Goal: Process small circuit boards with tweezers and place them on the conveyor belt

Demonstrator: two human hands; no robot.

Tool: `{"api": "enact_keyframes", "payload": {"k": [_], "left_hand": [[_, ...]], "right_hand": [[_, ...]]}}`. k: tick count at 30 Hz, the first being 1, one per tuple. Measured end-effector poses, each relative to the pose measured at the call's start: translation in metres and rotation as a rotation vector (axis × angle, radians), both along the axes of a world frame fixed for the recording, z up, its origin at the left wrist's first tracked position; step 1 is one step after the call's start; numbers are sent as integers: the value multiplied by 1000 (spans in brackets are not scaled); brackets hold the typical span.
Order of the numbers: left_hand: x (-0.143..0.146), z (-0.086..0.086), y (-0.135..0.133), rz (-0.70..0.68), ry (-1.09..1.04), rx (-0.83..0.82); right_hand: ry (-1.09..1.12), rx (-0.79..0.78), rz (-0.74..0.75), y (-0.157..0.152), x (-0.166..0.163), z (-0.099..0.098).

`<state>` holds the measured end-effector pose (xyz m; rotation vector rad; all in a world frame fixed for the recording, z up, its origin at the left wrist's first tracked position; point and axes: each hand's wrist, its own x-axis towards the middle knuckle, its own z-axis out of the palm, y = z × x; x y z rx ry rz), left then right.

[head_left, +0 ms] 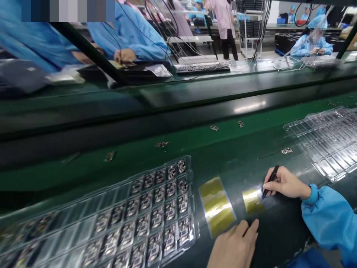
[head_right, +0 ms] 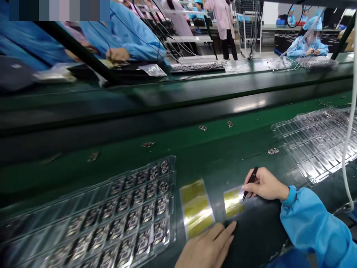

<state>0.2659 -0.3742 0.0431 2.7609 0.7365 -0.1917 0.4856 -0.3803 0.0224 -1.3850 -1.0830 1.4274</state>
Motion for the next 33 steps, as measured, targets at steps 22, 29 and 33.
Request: {"api": "enact_keyframes", "payload": {"k": [22,29,33], "left_hand": [[14,-29,-3,43,73,18],[13,-29,-5,76,58,-59],[7,-13,11,76,8,-240]], "right_hand": [[38,-10,51,2,-8,-12],[111,-49,-50,3,-6,-9],[129,7,-112,3,-4,-6]]}}
